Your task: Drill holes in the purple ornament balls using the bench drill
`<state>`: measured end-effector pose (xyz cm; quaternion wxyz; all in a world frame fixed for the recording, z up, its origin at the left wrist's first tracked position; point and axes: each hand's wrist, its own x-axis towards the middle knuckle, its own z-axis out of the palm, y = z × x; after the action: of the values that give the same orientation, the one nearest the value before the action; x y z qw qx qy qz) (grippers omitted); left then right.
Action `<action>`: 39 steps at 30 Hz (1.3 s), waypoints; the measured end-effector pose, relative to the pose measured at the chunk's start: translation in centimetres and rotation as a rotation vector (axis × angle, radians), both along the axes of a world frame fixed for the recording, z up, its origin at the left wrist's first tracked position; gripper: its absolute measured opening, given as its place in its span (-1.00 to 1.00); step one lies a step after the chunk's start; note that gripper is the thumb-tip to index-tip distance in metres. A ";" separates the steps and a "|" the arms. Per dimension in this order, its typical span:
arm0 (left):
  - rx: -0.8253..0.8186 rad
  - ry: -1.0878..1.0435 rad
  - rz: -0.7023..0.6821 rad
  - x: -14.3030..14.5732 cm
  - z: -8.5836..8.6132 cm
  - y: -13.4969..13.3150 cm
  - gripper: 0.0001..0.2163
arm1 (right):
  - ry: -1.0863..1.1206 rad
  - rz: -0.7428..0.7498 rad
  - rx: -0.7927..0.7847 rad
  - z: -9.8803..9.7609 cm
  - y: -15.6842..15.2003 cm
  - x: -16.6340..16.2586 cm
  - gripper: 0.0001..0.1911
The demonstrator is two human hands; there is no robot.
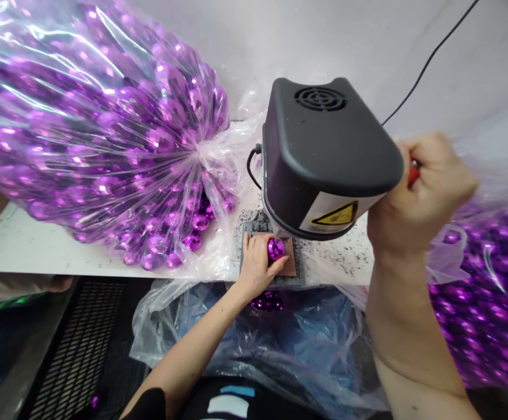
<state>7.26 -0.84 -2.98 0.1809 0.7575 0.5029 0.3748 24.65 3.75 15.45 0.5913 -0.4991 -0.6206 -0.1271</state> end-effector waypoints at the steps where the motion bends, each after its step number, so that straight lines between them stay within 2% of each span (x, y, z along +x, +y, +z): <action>1: 0.016 -0.014 -0.005 -0.2 0.1 -0.3 -0.64 | 0.043 0.032 -0.048 0.3 0.7 -0.1 -0.61; 5: 0.032 -0.083 -0.077 -1.8 0.5 -3.4 -0.53 | 0.087 0.038 -0.118 0.4 1.8 0.1 -0.64; 10: -0.039 0.170 -0.283 -3.5 0.0 -9.2 -0.42 | 0.088 0.028 -0.112 0.4 1.7 0.1 -0.61; 13: -0.069 0.161 -0.346 -4.8 0.8 -9.8 -0.33 | 0.110 0.030 -0.119 0.5 1.6 -0.2 -0.63; 15: -0.055 0.074 -0.325 -6.5 1.9 -8.3 -0.50 | 0.109 0.030 -0.133 0.5 1.6 -0.2 -0.64; 17: 0.035 0.061 -0.178 -8.8 3.1 -5.5 -0.79 | 0.106 0.031 -0.132 0.4 1.7 -0.1 -0.64; 18: 0.114 0.109 -0.032 -10.0 3.5 -3.7 -0.83 | 0.107 0.035 -0.127 0.3 1.8 -0.1 -0.65; 19: 0.127 0.202 0.122 -11.2 3.8 -1.9 -0.81 | 0.113 0.037 -0.113 0.3 1.9 0.0 -0.66; 21: 0.047 0.439 0.329 -13.2 4.0 1.5 -0.69 | 0.125 0.038 -0.088 0.2 2.0 0.1 -0.67; 24: -0.142 0.764 0.357 -14.7 3.7 5.2 -0.65 | 0.132 0.040 -0.088 0.2 2.1 0.1 -0.67; 26: -0.203 0.825 0.319 -14.9 3.7 6.2 -0.68 | 0.129 0.042 -0.109 0.3 2.0 0.1 -0.68; 27: -0.203 0.783 0.315 -15.0 3.8 6.3 -0.69 | 0.127 0.040 -0.119 0.4 1.9 0.0 -0.69; 29: -0.169 0.551 0.336 -15.0 4.5 5.8 -0.63 | 0.121 0.042 -0.136 0.5 1.8 0.0 -0.68; 32: -0.176 -0.082 0.331 -14.6 6.0 3.7 -0.53 | 0.128 0.074 -0.125 0.4 1.7 0.0 -0.66; 35: -0.441 -0.652 0.123 -13.2 7.1 0.4 -0.50 | 0.131 0.080 -0.124 0.3 1.8 -0.1 -0.66; 37: -0.712 -0.881 -0.051 -11.8 6.9 -2.1 -0.48 | 0.125 0.072 -0.137 0.3 1.9 -0.1 -0.66; 39: -0.920 -1.044 -0.152 -10.4 6.1 -4.0 -0.41 | 0.125 0.080 -0.141 0.3 1.8 -0.1 -0.66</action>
<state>-3.10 -4.87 3.09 0.7269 0.3581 0.4034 0.4251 24.57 5.60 15.78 0.5971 -0.5210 -0.6093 -0.0279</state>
